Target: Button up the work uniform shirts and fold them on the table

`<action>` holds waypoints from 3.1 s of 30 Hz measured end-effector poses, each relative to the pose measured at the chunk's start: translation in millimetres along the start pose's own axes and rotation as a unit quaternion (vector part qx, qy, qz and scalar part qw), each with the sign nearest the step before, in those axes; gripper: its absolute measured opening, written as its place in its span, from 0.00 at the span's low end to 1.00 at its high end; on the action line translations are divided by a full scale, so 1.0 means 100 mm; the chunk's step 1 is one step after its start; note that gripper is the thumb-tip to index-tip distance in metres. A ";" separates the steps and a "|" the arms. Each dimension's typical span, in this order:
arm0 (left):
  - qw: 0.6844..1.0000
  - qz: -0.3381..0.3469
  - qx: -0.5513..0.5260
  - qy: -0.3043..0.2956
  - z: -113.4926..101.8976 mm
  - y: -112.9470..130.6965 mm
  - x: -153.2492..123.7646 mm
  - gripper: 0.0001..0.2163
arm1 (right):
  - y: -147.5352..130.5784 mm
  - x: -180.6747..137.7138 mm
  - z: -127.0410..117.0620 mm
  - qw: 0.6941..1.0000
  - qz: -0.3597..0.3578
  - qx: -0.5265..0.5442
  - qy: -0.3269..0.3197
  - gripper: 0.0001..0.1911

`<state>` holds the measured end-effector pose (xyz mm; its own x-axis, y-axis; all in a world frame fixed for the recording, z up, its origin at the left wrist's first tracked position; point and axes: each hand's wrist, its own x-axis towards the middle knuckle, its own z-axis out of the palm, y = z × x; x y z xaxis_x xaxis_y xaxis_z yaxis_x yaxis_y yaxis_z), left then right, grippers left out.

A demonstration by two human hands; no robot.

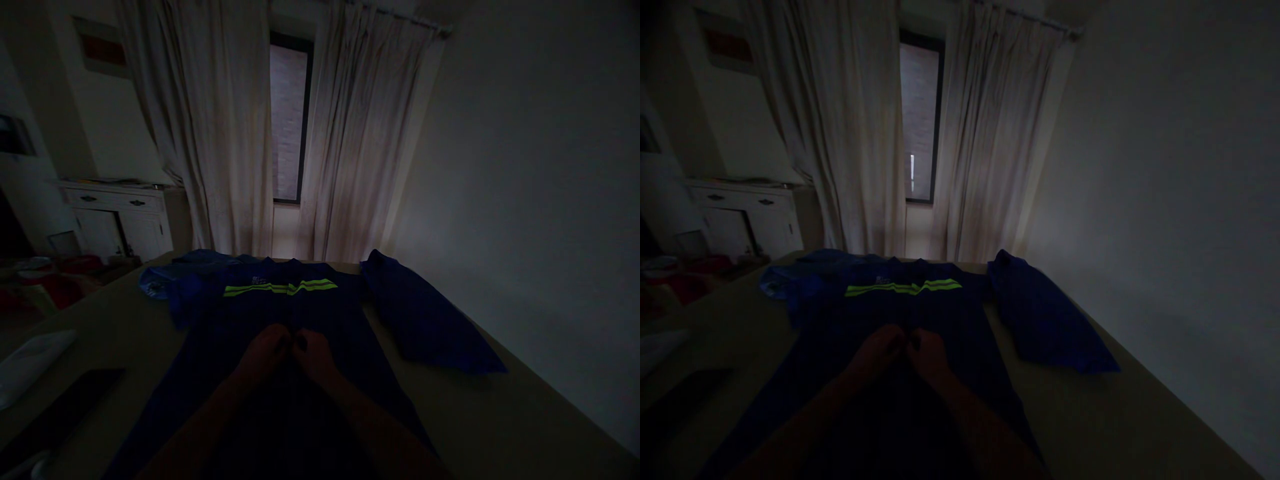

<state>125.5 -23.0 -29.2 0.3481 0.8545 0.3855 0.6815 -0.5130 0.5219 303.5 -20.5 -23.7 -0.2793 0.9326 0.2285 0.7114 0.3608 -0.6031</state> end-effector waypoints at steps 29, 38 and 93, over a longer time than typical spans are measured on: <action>1.000 -0.005 -0.004 0.010 0.01 -0.01 -0.04 0.04 | 0.07 0.04 -0.02 0.995 -0.022 0.094 -0.015 0.07; 1.000 -0.016 -0.010 0.017 0.02 0.00 -0.01 0.05 | -0.03 -0.03 -0.07 0.999 -0.012 0.037 0.012 0.08; 0.988 -0.136 -0.051 -0.051 -0.05 0.03 0.04 0.11 | 0.04 0.00 -0.02 0.999 -0.038 -0.006 -0.005 0.07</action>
<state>126.3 -21.3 -22.3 0.2277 0.9629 0.1447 0.6927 -0.2646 0.6709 307.1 -18.8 -24.6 -0.3393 0.9021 0.2665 0.6952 0.4313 -0.5750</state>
